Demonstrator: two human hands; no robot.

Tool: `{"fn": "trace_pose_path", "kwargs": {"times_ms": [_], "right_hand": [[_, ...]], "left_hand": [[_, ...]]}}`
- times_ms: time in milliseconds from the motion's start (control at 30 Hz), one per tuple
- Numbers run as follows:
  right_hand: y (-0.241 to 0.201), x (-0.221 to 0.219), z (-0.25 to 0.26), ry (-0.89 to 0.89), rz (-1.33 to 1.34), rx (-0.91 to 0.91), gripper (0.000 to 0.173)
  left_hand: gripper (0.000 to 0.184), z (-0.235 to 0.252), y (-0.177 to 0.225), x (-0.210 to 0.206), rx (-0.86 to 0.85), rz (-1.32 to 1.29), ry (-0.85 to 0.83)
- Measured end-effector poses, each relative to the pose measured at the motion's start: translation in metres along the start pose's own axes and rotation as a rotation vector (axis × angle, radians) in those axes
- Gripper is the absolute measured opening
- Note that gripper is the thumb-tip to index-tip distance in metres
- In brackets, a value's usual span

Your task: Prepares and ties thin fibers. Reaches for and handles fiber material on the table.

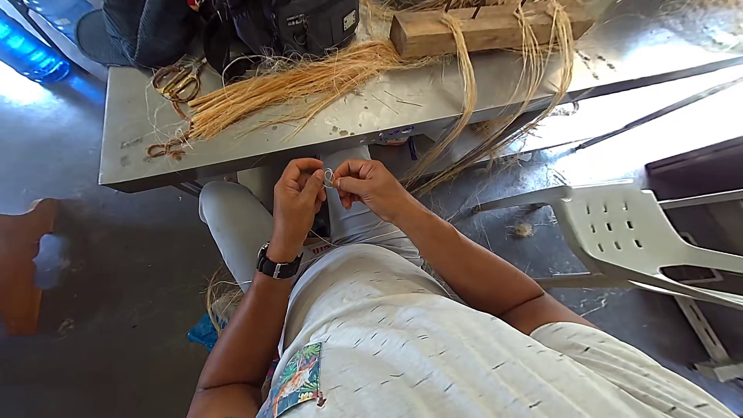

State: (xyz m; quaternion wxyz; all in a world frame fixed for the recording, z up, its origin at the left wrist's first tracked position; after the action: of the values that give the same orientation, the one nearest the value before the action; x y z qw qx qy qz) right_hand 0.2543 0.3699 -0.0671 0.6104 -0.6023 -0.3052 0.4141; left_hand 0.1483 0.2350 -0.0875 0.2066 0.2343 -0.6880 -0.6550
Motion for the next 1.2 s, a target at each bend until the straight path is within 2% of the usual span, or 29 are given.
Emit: {"fn": "trace_pose_path", "kwargs": {"times_ms": [200, 567, 733, 933, 1100, 1200], "right_hand": [[-0.002, 0.002, 0.002, 0.018, 0.042, -0.08, 0.011], [0.0, 0.012, 0.006, 0.016, 0.175, -0.152, 0.008], [0.003, 0.012, 0.006, 0.042, 0.168, -0.129, 0.006], [0.001, 0.017, 0.01, 0.087, 0.306, -0.054, 0.01], [-0.003, 0.025, 0.01, 0.109, 0.355, -0.05, 0.012], [-0.006, 0.028, 0.009, 0.098, 0.353, -0.039, 0.014]], "left_hand": [[0.019, 0.002, 0.005, -0.007, -0.177, 0.273, 0.072], [0.023, 0.003, 0.012, -0.007, -0.348, 0.597, 0.13], [0.023, 0.003, 0.015, -0.009, -0.37, 0.678, 0.138], [0.033, -0.002, 0.014, -0.011, -0.301, 0.558, 0.122], [0.016, -0.006, 0.018, -0.013, -0.257, 0.578, 0.062], [0.013, -0.01, 0.022, -0.012, -0.257, 0.601, 0.016]]}}
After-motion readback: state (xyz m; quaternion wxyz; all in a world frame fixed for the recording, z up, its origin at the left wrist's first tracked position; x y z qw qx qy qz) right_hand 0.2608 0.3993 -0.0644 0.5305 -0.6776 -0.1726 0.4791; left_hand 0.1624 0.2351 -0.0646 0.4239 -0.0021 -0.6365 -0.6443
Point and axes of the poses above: each hand's wrist, its own z-axis towards the middle knuckle, its own x-axis out of the back of the hand, y = z × x, the point moved 3 cm from there along z, towards the middle knuckle, and after that the axes turned 11 degrees about x, right-handed, at the moved point
